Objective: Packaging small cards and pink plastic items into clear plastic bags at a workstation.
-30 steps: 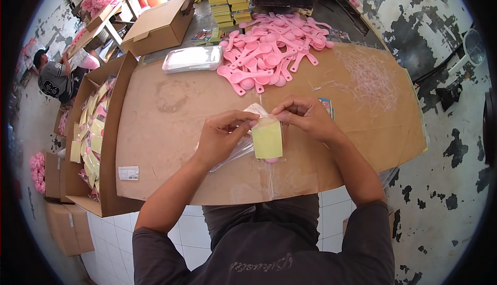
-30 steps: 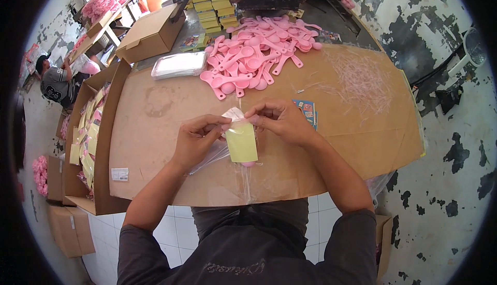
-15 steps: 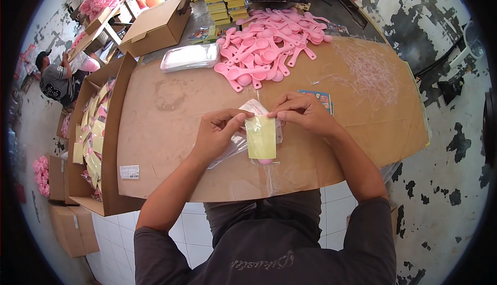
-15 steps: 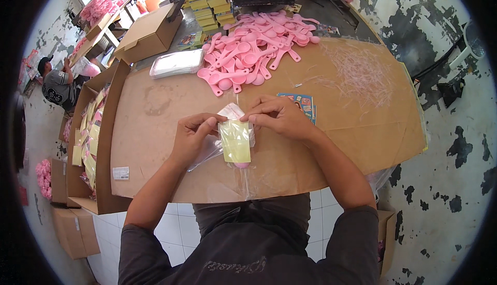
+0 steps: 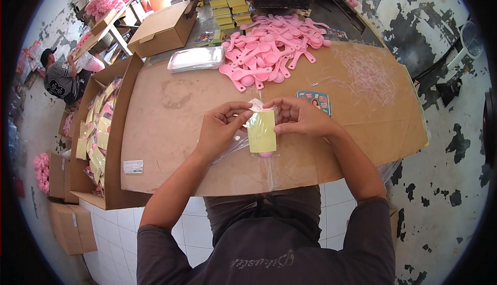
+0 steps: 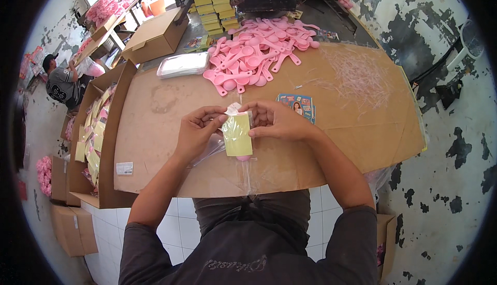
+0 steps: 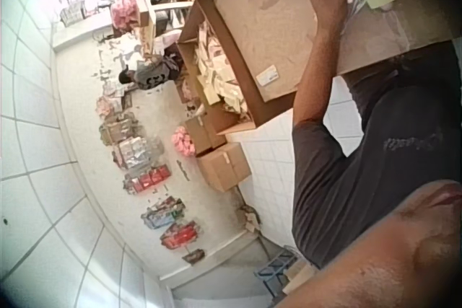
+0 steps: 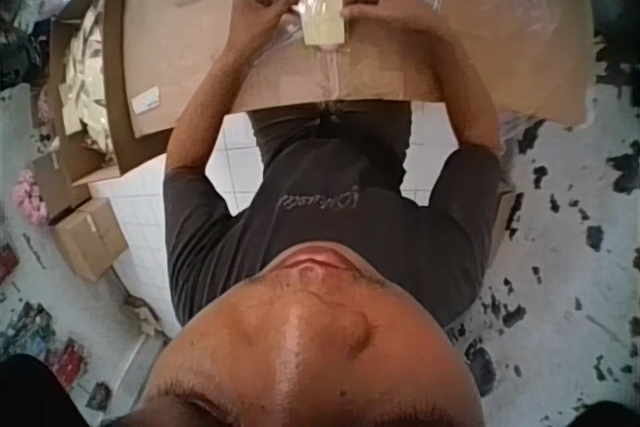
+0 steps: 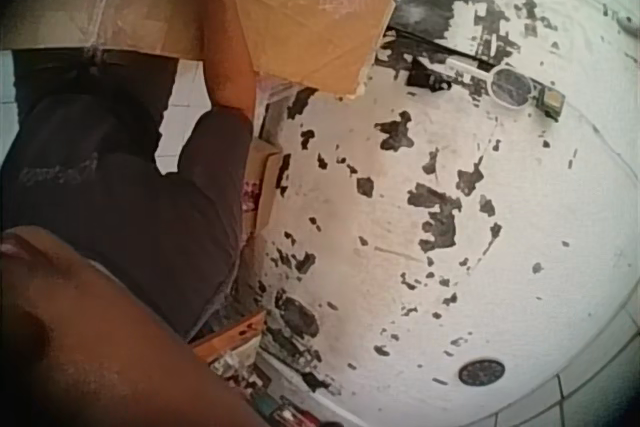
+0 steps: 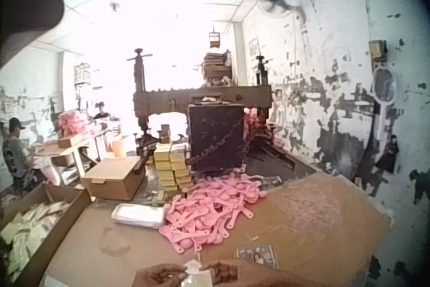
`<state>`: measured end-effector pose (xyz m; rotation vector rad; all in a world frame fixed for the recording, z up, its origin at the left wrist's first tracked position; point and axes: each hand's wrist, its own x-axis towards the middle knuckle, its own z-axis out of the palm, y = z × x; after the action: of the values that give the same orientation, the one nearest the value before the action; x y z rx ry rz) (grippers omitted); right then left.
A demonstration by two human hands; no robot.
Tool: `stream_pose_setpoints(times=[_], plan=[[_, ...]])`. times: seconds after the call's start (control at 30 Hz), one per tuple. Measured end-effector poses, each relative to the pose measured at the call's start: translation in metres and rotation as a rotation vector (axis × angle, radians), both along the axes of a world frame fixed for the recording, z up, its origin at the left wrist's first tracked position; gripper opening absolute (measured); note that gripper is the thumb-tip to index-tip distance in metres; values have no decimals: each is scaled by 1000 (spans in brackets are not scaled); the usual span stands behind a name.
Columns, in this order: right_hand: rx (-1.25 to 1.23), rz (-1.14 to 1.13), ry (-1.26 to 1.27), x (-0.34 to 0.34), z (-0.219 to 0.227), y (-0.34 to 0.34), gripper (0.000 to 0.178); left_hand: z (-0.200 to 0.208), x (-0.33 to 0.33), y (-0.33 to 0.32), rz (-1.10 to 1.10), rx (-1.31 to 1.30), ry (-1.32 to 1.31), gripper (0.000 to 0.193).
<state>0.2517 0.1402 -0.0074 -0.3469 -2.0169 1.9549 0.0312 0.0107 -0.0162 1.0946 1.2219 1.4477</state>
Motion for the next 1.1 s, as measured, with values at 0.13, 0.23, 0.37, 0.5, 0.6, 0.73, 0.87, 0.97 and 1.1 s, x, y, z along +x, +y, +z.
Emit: stream_pose_setpoints(times=[0.13, 0.23, 0.37, 0.5, 0.6, 0.73, 0.87, 0.97, 1.1], plan=[[28, 22, -11, 0, 5, -5, 55, 13, 5, -4, 4, 1, -23, 26], [49, 29, 20, 0, 6, -7, 56, 10, -6, -14, -210, -65, 97, 25], [99, -16, 33, 9, 14, -11, 48, 15, -27, -36, -286, -177, 182, 22], [659, -340, -137, 43, 28, 8, 32, 6, -76, -76, 305, 196, 16, 26], [784, -562, -202, 64, 26, 25, 29, 11, -107, -93, 577, 434, -351, 47], [1026, -628, -296, 84, 10, 43, 28, 24, -82, -69, 364, 154, 103, 46], [1094, -587, -403, 79, 4, 41, 28, 25, -44, -22, 168, 2, 792, 33], [997, -643, -371, 75, 1, 42, 26, 6, -26, 5, 184, 7, 1064, 31], [950, -659, -255, 76, 2, 42, 21, -9, -22, 17, 145, 134, 1224, 28]])
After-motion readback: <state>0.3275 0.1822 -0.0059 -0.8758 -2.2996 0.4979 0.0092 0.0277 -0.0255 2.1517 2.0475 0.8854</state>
